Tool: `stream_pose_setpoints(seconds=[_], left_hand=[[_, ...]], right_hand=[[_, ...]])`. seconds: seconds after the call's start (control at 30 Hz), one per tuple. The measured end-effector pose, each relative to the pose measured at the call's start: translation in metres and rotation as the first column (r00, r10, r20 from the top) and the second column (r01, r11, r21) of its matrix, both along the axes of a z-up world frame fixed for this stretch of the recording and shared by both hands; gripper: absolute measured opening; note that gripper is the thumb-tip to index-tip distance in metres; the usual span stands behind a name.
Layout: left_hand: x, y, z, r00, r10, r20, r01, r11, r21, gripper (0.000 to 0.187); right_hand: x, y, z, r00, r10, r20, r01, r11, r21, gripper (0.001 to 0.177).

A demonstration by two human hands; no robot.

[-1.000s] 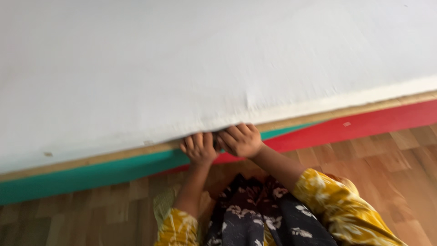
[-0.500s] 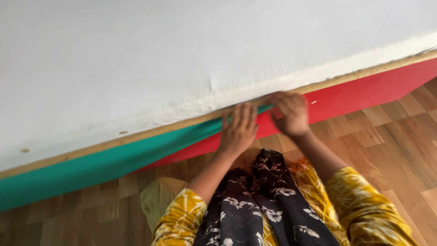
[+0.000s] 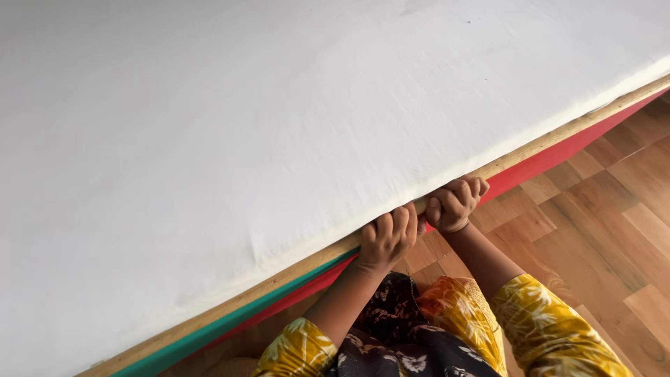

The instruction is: The person tucks the edges of a white bedsheet under a mattress by hand while kneeling on the floor.

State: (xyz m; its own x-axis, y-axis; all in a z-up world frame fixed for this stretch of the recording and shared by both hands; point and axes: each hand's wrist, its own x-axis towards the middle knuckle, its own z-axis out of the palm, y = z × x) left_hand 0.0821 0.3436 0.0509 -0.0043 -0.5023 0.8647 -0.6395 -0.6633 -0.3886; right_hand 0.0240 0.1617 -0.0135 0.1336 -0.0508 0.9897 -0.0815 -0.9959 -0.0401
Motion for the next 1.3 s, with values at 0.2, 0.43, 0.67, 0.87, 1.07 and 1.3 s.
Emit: stream_pose_setpoints(seconds=[0.2, 0.43, 0.67, 0.87, 1.07, 1.3], left_hand=[[-0.017, -0.009, -0.007, 0.992, 0.1, -0.083, -0.08, 0.973, 0.219, 0.019], [-0.034, 0.025, -0.05, 0.964, 0.267, 0.001, -0.242, 0.868, 0.433, 0.073], [-0.056, 0.036, -0.056, 0.908, 0.008, -0.42, 0.205, 0.865, 0.459, 0.081], [-0.066, -0.078, -0.021, 0.952, -0.102, -0.289, 0.209, 0.906, 0.369, 0.057], [-0.058, -0.152, -0.01, 0.998, -0.038, 0.048, 0.027, 0.979, 0.204, 0.022], [-0.049, -0.156, -0.005, 0.987, -0.027, 0.161, -0.006, 0.979, 0.204, 0.018]], right_hand=[[-0.004, 0.007, 0.008, 0.999, -0.02, -0.025, 0.02, 1.0, 0.009, 0.018], [-0.046, 0.066, 0.027, 0.944, -0.062, -0.324, 0.157, 0.948, 0.275, 0.017], [-0.1, 0.02, 0.061, 0.754, -0.167, -0.635, 0.145, 0.986, -0.087, 0.038], [-0.119, -0.087, 0.076, 0.77, -0.212, -0.602, 0.321, 0.944, 0.077, 0.014], [-0.08, -0.117, 0.042, 0.918, -0.289, -0.271, 0.322, 0.943, 0.083, 0.006], [-0.061, -0.133, 0.049, 0.98, -0.179, -0.088, 0.184, 0.981, 0.053, 0.007]])
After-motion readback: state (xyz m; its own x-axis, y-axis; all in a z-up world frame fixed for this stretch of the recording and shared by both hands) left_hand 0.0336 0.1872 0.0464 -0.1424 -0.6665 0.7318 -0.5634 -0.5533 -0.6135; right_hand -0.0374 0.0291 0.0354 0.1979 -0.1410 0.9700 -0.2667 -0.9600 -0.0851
